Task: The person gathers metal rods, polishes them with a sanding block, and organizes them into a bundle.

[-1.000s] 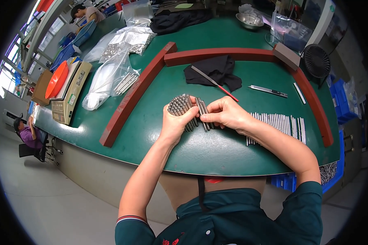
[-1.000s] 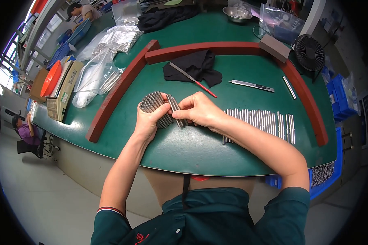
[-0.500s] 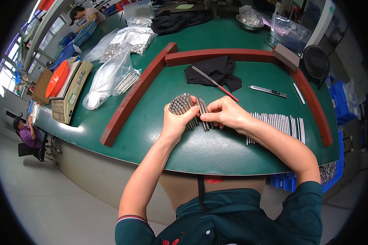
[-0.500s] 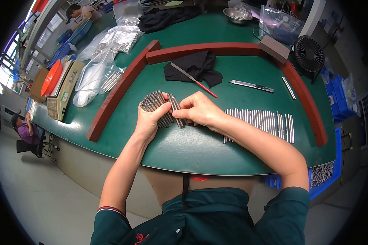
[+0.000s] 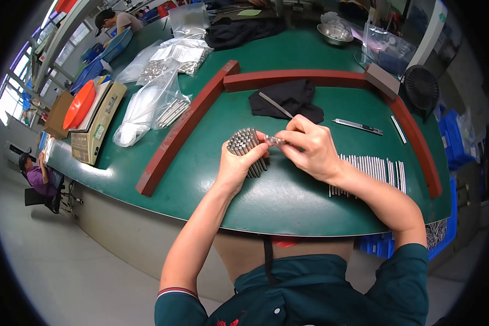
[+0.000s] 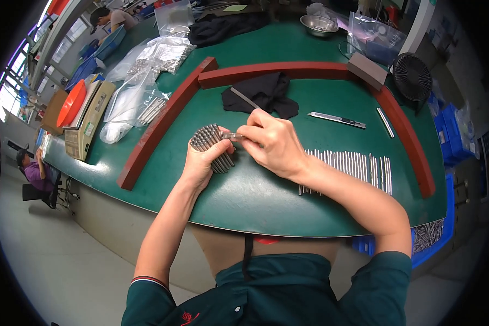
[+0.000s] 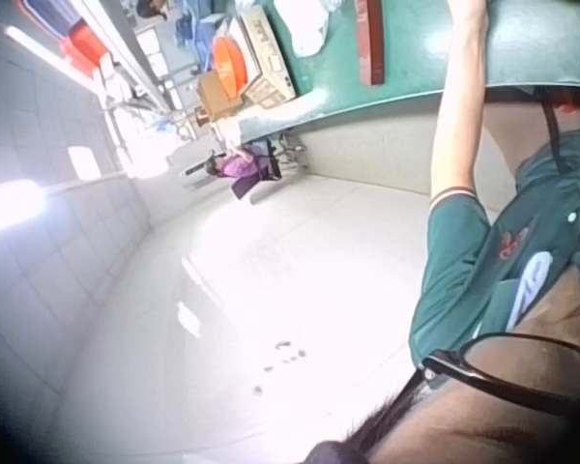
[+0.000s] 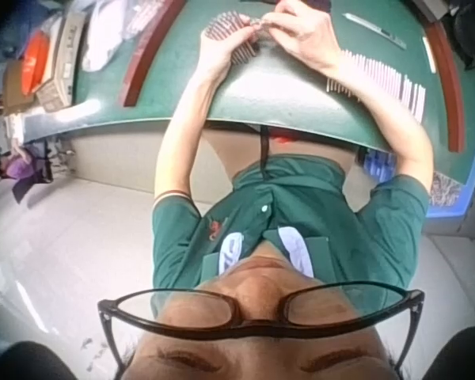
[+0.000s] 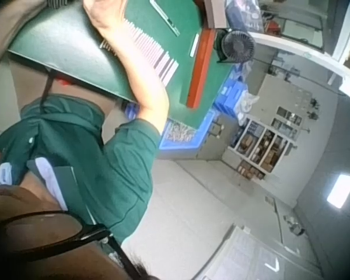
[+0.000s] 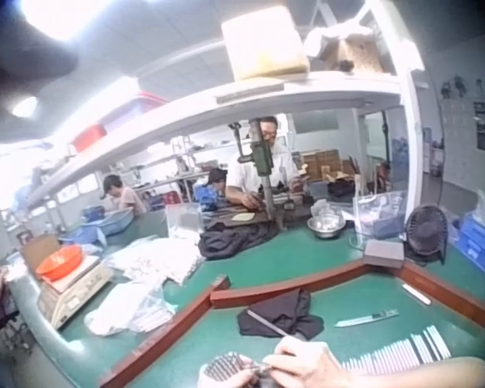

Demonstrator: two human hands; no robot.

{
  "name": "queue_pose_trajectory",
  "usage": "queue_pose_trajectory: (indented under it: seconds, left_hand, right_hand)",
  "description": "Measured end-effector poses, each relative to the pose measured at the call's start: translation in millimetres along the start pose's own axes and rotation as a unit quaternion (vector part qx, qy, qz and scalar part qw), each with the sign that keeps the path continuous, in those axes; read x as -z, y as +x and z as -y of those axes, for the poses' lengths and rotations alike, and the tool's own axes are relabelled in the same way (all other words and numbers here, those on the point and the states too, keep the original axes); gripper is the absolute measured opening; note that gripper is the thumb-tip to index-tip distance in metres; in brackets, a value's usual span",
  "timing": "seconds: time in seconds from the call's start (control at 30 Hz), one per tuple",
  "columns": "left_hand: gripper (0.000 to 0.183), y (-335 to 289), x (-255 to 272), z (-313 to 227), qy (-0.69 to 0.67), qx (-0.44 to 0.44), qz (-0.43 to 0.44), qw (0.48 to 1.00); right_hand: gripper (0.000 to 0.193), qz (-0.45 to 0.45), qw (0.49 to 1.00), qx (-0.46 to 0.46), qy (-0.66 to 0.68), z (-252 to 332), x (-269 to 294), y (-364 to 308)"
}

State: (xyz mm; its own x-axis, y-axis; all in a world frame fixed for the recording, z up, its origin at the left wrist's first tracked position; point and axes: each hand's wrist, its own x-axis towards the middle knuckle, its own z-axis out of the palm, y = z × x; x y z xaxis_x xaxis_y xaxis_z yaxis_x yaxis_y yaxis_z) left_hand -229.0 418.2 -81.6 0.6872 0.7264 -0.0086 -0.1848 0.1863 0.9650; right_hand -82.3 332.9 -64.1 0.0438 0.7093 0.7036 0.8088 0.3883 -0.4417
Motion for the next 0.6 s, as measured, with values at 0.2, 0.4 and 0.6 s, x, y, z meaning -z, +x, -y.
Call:
queue_pose_trajectory:
  seconds: [0.2,0.4,0.6]
  left_hand:
    - [0.016,2.0,9.0,4.4,0.002,-0.001,0.024,1.000]
    - [0.019,0.9,10.4,3.7,-0.043,0.006,0.034,0.998]
    - [0.021,3.3,13.0,4.8,-0.036,0.013,0.042,0.998]
  right_hand:
    - [0.023,0.015,0.912,0.401,-0.085,-16.4,-4.9,16.2]
    - [0.025,0.018,0.887,0.457,-0.069,-24.4,-8.4,23.3]
    - [0.025,0.077,0.930,0.345,-0.099,-22.6,-8.2,4.3]
